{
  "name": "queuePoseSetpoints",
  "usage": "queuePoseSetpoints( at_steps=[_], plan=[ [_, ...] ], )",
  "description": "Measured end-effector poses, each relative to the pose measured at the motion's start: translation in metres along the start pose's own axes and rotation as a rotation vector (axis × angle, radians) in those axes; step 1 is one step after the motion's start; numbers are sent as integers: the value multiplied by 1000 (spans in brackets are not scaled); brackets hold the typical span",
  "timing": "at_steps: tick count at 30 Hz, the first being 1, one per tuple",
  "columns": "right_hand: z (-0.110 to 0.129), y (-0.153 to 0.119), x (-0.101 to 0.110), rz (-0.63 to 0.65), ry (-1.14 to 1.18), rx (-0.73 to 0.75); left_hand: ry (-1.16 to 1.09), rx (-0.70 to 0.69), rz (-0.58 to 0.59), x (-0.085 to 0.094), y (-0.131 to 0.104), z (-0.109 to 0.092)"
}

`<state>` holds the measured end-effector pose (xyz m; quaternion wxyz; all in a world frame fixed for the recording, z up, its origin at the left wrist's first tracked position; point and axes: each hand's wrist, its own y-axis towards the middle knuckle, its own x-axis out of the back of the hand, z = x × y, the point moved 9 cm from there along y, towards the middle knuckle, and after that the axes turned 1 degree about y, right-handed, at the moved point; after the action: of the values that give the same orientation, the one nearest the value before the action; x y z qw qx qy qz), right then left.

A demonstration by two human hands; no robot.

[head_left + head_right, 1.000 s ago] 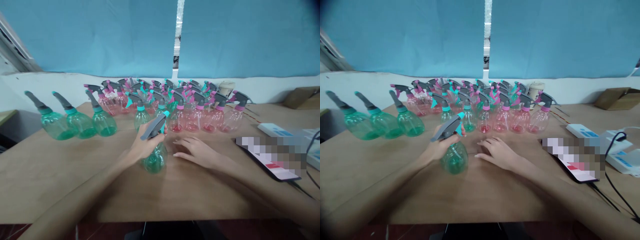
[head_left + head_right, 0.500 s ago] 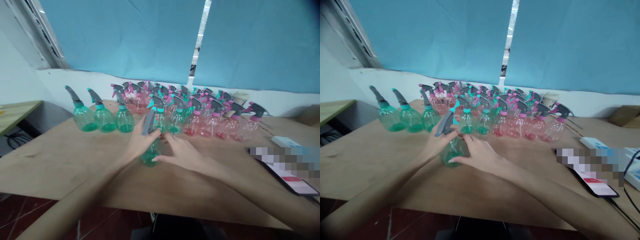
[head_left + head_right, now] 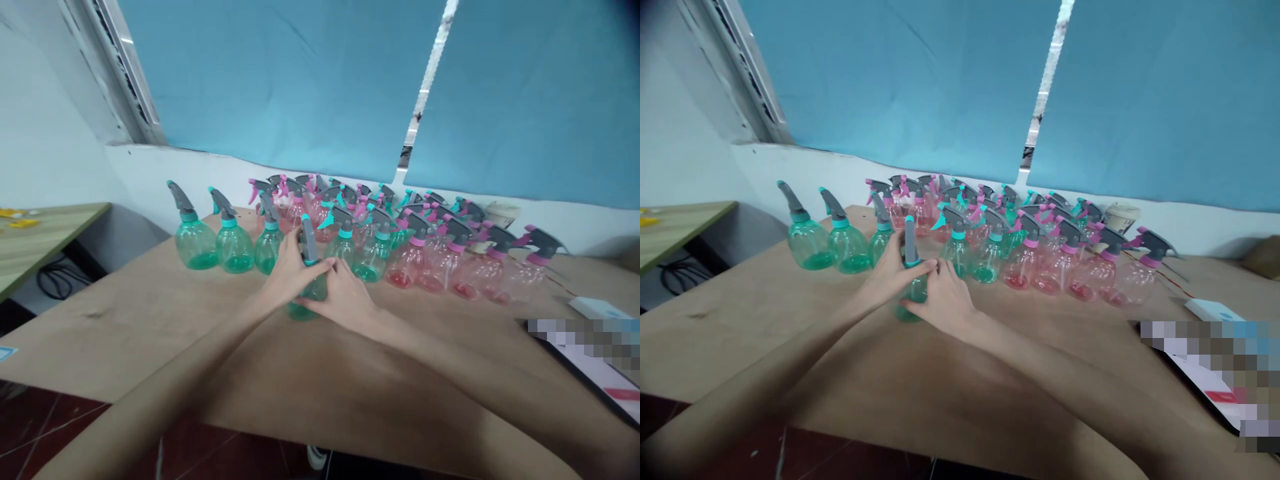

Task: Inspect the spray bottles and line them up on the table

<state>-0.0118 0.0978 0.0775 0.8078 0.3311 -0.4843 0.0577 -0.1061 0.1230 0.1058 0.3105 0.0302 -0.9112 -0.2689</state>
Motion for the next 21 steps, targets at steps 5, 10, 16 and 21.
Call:
queuePoseSetpoints(
  at_steps=[5, 10, 16, 21],
  plan=[
    [-9, 24, -2, 62, 0, 0, 37, 25, 50, 10, -1, 13],
    [-26, 47, -6, 111, -43, -107, 23, 35, 23, 28, -13, 28],
    [-32, 65, -12, 168, -162, -168, 62, 133, 109, 31, -29, 51],
    [-36, 73, -16, 194, -151, -210, 51, 126, 233, 21, -37, 57]
  ],
)
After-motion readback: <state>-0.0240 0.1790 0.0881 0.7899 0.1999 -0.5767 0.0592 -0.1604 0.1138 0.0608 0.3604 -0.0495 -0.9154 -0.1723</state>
